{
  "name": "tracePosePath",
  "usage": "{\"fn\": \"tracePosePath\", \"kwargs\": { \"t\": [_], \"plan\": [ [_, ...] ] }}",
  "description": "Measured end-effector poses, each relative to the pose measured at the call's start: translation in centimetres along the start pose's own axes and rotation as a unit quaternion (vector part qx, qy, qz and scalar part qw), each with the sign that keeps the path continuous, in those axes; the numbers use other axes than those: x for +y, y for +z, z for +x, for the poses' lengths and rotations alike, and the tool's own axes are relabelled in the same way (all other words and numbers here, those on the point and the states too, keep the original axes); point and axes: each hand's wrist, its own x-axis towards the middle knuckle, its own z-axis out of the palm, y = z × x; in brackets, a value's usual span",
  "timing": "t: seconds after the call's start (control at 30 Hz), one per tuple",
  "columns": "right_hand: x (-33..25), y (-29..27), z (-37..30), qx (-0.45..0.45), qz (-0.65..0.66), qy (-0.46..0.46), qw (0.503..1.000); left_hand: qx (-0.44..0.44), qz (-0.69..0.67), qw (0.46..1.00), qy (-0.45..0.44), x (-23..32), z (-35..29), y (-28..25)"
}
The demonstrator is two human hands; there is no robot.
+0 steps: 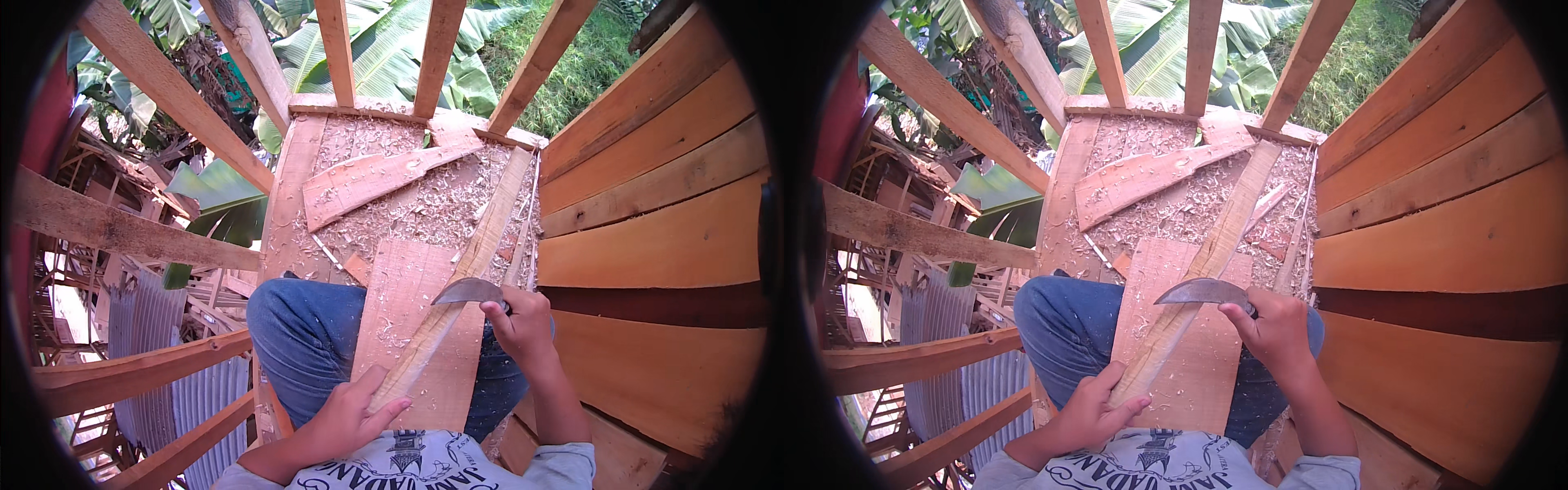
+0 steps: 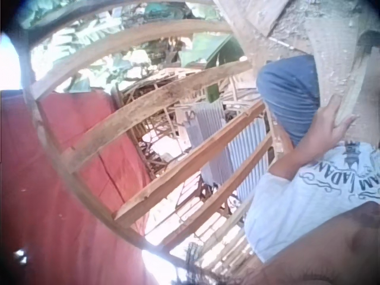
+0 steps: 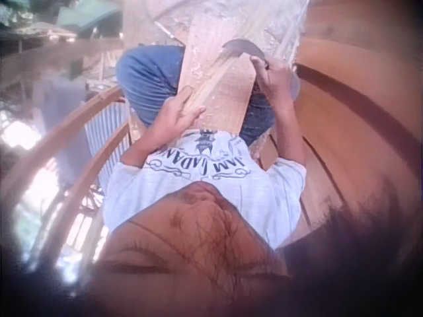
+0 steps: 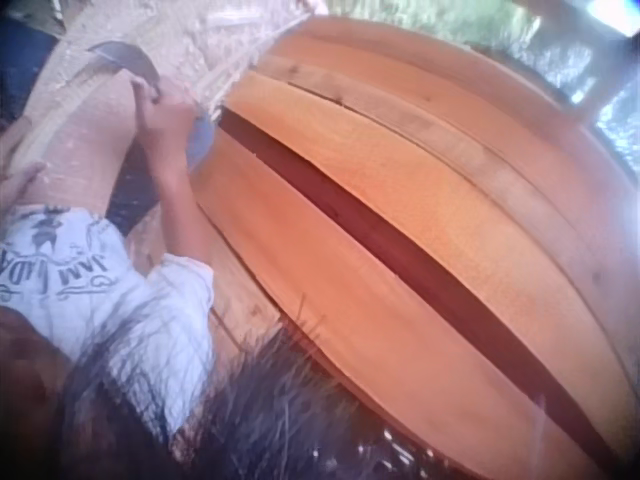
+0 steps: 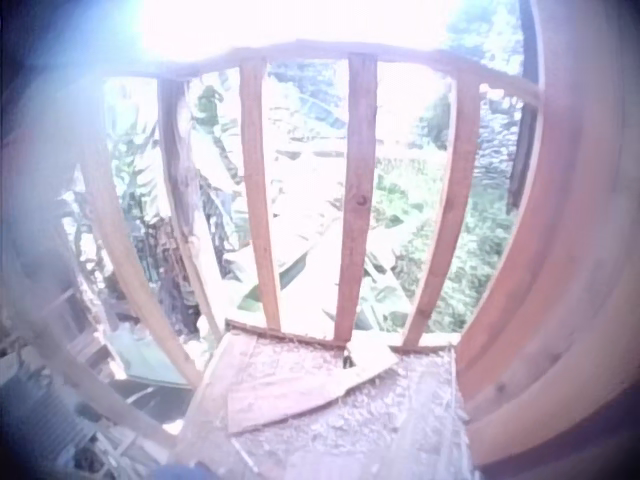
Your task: The person sits cross-legged on a wooden platform and uses a curved knife to shave and shape a long, thin piece of wood. They hold the wood with their left hand and repeatedly scrape the surface with the knife in their right hand, producing wood shavings.
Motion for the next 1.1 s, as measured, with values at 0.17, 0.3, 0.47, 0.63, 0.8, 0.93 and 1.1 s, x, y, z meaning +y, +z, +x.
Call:
{"fn": "tracePosePath", "kwargs": {
  "t": [0.17,0.3,0.47,0.63,0.8,0.93,1.1],
  "plan": [
    [0.0,1.1,-2.4,0.014,0.111,0.055,0.992,-0.054,-0.001,0.999,0.004,-0.2,0.6,-0.3],
    [1.5,3.7,-5.5,0.034,0.320,0.172,0.931,-0.093,-0.105,0.989,-0.041,0.0,1.3,0.5],
    [-3.1,5.3,-6.1,0.015,0.591,0.149,0.793,-0.202,-0.325,0.923,-0.047,-0.1,3.1,0.9],
    [-5.7,4.1,-4.9,-0.019,0.583,0.219,0.782,-0.291,-0.407,0.864,-0.063,-0.8,3.5,1.2],
    [-4.5,4.0,-5.8,0.030,0.647,0.219,0.730,-0.253,-0.320,0.912,-0.044,-1.2,2.4,1.6],
    [-3.3,4.0,-6.4,0.100,0.601,0.226,0.760,-0.281,-0.169,0.944,-0.033,-2.9,1.5,1.0],
    [-3.6,3.9,-6.6,0.128,0.555,0.238,0.787,-0.309,-0.178,0.932,-0.065,-3.8,1.2,2.2]
  ]
}}
